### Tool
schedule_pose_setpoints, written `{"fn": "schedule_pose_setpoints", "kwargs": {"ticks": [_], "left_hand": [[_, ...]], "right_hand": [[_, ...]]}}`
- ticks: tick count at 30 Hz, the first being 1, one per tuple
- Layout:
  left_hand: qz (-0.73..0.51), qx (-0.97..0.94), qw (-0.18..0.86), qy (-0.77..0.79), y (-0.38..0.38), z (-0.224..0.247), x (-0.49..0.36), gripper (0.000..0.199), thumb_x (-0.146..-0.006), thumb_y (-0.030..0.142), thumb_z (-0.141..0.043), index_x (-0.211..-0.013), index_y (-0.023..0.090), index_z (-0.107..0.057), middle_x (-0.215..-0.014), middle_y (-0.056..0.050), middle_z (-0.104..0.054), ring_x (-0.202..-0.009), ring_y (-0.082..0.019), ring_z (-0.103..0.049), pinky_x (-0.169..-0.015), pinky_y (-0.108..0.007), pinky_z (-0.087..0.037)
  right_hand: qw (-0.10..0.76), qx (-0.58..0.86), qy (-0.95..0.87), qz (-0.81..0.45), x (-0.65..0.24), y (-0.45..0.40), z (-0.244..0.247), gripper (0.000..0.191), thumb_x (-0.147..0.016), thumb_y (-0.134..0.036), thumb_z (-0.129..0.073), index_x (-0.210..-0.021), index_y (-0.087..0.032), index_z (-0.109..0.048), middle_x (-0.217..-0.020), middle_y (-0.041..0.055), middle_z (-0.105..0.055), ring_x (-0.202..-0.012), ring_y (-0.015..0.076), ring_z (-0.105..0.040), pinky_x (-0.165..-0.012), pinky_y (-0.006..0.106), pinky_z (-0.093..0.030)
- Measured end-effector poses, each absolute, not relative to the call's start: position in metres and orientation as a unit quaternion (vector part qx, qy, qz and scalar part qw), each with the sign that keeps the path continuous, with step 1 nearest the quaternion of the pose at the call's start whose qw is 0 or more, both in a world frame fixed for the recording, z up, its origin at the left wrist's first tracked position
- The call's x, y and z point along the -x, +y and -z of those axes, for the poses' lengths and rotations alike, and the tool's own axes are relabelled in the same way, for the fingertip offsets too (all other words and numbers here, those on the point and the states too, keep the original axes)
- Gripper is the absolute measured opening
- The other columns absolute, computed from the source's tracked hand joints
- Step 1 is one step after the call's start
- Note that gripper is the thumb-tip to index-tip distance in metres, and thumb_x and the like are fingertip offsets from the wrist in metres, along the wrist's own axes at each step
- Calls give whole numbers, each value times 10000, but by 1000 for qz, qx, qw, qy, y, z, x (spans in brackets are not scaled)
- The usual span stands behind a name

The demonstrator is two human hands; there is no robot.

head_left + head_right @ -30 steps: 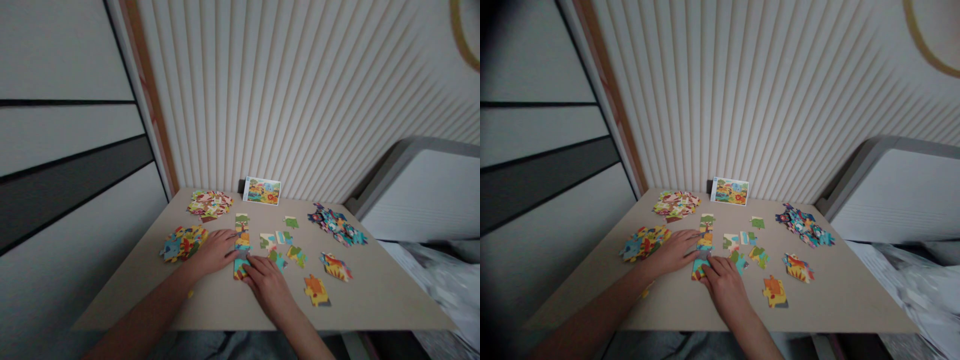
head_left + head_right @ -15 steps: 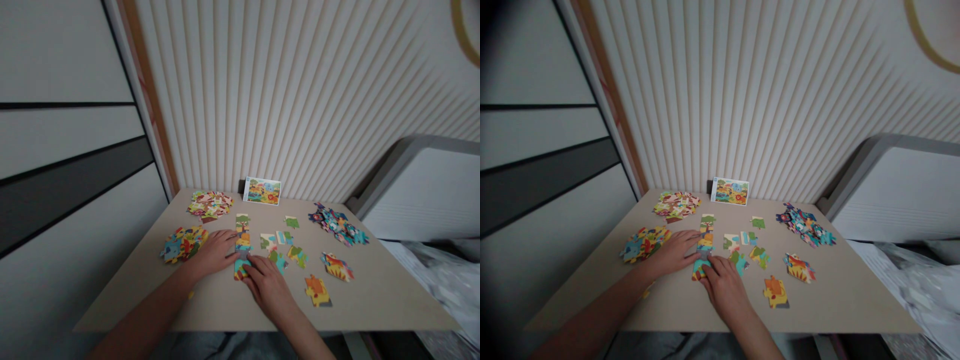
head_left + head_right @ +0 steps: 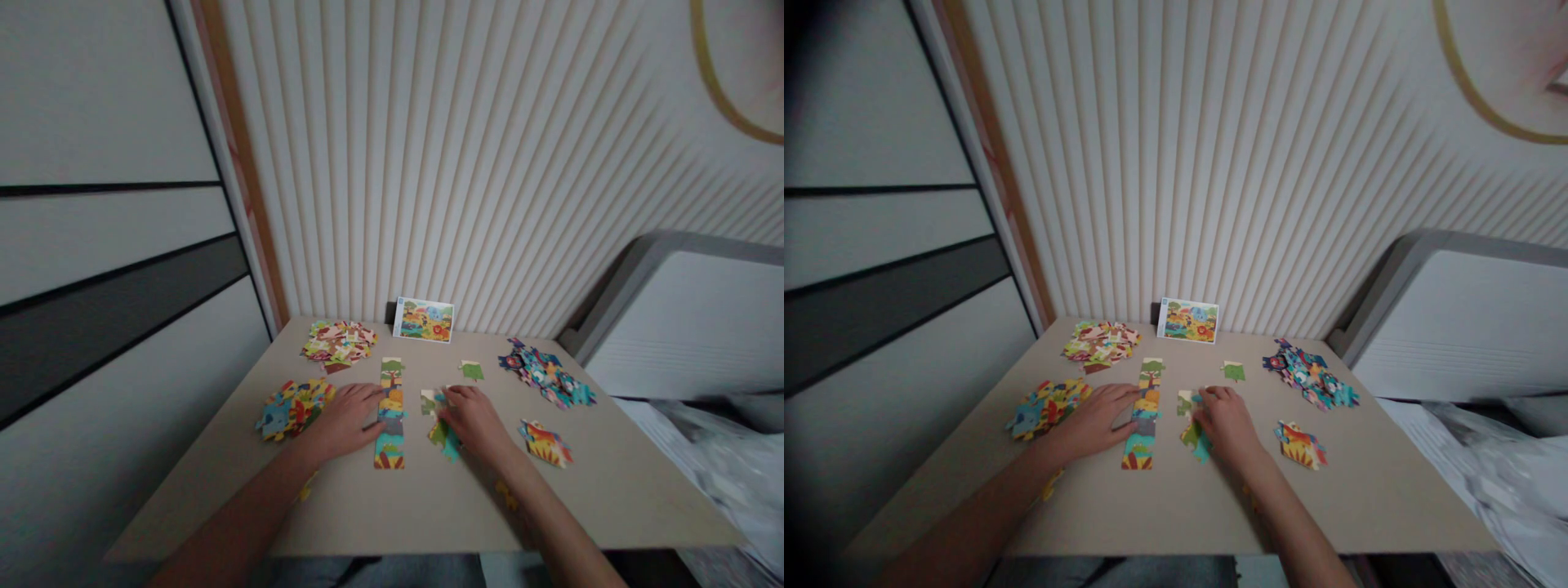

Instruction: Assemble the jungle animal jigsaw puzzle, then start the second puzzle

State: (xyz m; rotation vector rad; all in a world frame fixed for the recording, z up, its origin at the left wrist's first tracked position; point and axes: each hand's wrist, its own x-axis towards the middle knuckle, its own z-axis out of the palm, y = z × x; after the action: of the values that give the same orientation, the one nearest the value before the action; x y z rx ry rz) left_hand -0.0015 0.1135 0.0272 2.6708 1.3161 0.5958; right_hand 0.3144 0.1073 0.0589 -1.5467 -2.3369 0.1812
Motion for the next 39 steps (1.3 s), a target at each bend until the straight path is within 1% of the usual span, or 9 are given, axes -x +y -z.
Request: {"fn": "schedule_pose_setpoints", "kwargs": {"ticks": [5,11,14,17,19,22,27,31,39], "left_hand": [[-178,-867,32,463,118,-33,-3,392,-985,383,-586,-1352,251,-627,-1390,-95,-644,-1267,-272,-588,-1091,-424,-446],[-164,-874,8,457,147,-53,-17,265,-1002,238,-510,-1189,228,-698,-1261,-106,-689,-1248,-263,-600,-1128,-424,-400],[-174,-866,-2,469,165,-53,-24,281,-1011,230,-486,-1200,212,-692,-1287,-116,-674,-1244,-260,-605,-1116,-416,-417],[-188,-855,-8,484,174,-43,-28,288,-1017,272,-500,-1228,213,-688,-1308,-125,-669,-1237,-267,-613,-1103,-433,-436],[-196,-852,-7,485,176,-35,-28,293,-1019,292,-511,-1241,218,-686,-1301,-122,-677,-1236,-266,-618,-1104,-439,-439],[-209,-852,-3,480,176,-25,-28,310,-1032,296,-490,-1274,225,-672,-1347,-118,-660,-1272,-265,-597,-1119,-450,-425],[-223,-856,3,467,173,-24,-29,281,-1031,276,-500,-1247,248,-677,-1329,-87,-669,-1260,-244,-597,-1117,-426,-418],[-231,-859,4,457,171,-28,-30,280,-1036,294,-503,-1257,254,-671,-1301,-82,-678,-1239,-238,-603,-1101,-409,-427],[-226,-875,10,427,169,-35,-32,298,-1044,238,-459,-1267,254,-656,-1261,-82,-684,-1238,-231,-595,-1127,-419,-392]], "right_hand": [[119,525,-833,-127,-337,149,-55,481,-879,-453,-738,-1308,-235,-713,-1247,131,-671,-1132,276,-617,-1011,369,-442],[137,542,-810,-176,-335,165,-55,471,-745,-440,-838,-1141,-202,-748,-1145,102,-674,-1050,262,-626,-930,348,-457],[193,558,-777,-218,-333,168,-52,416,-684,-405,-843,-1018,-195,-713,-1009,57,-698,-940,235,-630,-841,327,-472],[314,539,-718,-309,-330,174,-45,310,-719,-413,-769,-906,-195,-654,-839,18,-686,-795,195,-619,-727,295,-476],[378,523,-673,-362,-326,180,-41,309,-729,-448,-744,-859,-198,-617,-731,-6,-654,-689,172,-596,-650,280,-461],[397,528,-642,-390,-318,195,-36,380,-690,-496,-770,-860,-197,-607,-639,-23,-630,-596,158,-573,-591,275,-445],[382,542,-639,-389,-297,222,-31,409,-679,-511,-784,-862,-165,-665,-675,43,-707,-629,191,-646,-608,299,-490],[374,565,-652,-340,-283,229,-27,360,-730,-452,-753,-935,-158,-721,-675,35,-717,-639,199,-657,-610,298,-490],[336,589,-694,-242,-280,223,-21,315,-845,-355,-642,-1061,-151,-747,-802,60,-769,-738,210,-700,-702,303,-485]]}}
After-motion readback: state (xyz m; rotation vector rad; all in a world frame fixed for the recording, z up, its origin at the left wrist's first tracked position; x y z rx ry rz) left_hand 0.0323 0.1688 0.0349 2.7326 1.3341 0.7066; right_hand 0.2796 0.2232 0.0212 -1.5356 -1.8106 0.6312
